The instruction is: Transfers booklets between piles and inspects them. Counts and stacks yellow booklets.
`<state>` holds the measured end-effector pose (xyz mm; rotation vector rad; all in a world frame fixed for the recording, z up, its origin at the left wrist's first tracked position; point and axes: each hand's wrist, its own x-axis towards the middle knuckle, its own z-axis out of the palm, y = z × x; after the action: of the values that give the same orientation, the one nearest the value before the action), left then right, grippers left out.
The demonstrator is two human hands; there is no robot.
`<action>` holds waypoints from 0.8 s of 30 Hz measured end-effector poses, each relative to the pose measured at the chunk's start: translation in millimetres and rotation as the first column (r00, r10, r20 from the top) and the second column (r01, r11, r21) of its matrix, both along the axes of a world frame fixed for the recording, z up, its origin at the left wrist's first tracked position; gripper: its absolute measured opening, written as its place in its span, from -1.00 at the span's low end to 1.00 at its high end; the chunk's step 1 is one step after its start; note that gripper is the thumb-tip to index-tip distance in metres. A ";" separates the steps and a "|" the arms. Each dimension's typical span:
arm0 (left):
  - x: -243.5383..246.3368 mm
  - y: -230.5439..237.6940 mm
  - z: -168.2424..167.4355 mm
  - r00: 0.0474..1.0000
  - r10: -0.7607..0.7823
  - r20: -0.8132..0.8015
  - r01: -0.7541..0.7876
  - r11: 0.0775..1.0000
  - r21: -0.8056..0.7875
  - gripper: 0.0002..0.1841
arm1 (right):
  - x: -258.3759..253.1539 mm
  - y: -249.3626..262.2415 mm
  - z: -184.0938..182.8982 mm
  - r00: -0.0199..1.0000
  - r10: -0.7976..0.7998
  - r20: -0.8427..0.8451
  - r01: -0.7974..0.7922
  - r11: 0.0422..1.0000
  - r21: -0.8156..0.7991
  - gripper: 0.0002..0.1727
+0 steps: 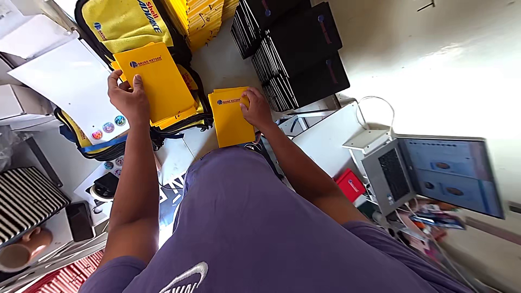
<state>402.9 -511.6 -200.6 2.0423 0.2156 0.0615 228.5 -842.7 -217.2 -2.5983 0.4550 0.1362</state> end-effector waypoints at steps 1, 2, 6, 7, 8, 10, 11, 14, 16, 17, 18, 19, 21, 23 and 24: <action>0.6 1.3 -0.8 1.000 0.003 0.006 -0.004 1.000 0.018 -0.44 | 0.6 -0.3 0.5 1.000 0.002 -0.004 -0.002 1.000 -0.005 -0.65; 1.2 2.4 -1.5 1.000 0.009 0.018 -0.009 1.000 0.027 -0.44 | 1.1 -0.5 0.7 1.000 0.003 -0.009 -0.003 1.000 -0.011 -0.66; 1.3 7.2 -0.7 0.999 0.020 0.029 -0.022 0.998 0.067 -0.47 | 1.3 0.0 2.4 1.000 0.003 -0.025 -0.003 1.000 -0.012 -0.66; 0.8 8.4 -0.8 1.000 0.012 0.021 -0.015 0.995 0.097 -0.49 | 1.3 -0.2 2.0 1.000 0.005 -0.020 -0.005 1.000 -0.011 -0.67; 0.6 10.1 -2.3 1.000 0.000 0.010 -0.001 0.991 0.131 -0.48 | 1.1 -0.2 1.4 1.000 0.007 -0.012 -0.007 1.000 -0.011 -0.68; 0.3 13.3 -5.1 1.000 -0.030 -0.003 0.029 0.978 0.205 -0.44 | 1.6 -1.0 0.0 1.000 0.014 -0.008 -0.014 1.000 -0.013 -0.68; -0.5 14.1 -4.1 0.999 -0.046 -0.001 0.045 0.970 0.237 -0.40 | 2.5 -1.7 -0.4 1.000 0.017 -0.011 -0.017 1.000 -0.010 -0.69; -5.9 13.7 6.9 0.996 -0.068 0.057 0.048 0.951 0.306 -0.36 | 6.6 -4.1 3.4 0.999 0.028 -0.045 -0.027 1.000 0.008 -0.71; -12.0 9.7 15.5 0.987 -0.091 0.134 0.043 0.946 0.321 -0.40 | 9.2 -4.5 7.1 0.997 0.032 -0.075 -0.031 0.999 0.014 -0.75; -15.6 6.0 21.5 0.981 -0.114 0.160 0.057 0.945 0.322 -0.42 | 10.8 -5.0 7.9 0.995 0.034 -0.088 -0.033 0.999 0.015 -0.76; -20.6 1.2 28.4 0.973 -0.149 0.175 0.087 0.944 0.320 -0.44 | 11.7 -5.6 7.4 0.994 0.039 -0.099 -0.038 0.999 0.012 -0.77; -26.3 -4.7 36.2 0.965 -0.192 0.177 0.129 0.940 0.316 -0.45 | 12.2 -6.1 6.3 0.994 0.050 -0.101 -0.050 0.999 0.000 -0.78; -38.9 -20.3 51.4 0.938 -0.303 0.168 0.243 0.921 0.305 -0.49 | 12.1 -5.7 4.0 0.994 0.088 -0.062 -0.092 0.994 -0.056 -0.78; -53.8 -39.9 61.4 0.884 -0.440 0.156 0.390 0.880 0.272 -0.56 | 9.8 -2.9 3.3 0.992 0.126 0.007 -0.125 0.985 -0.122 -0.78; -62.0 -50.9 62.3 0.850 -0.507 0.146 0.467 0.852 0.236 -0.58 | 8.7 -1.7 3.6 0.989 0.146 0.037 -0.139 0.980 -0.139 -0.79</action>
<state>340.9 -562.5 -138.3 2.2071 -0.4634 -0.0295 237.3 -844.4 -213.5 -2.7621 0.2694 0.0951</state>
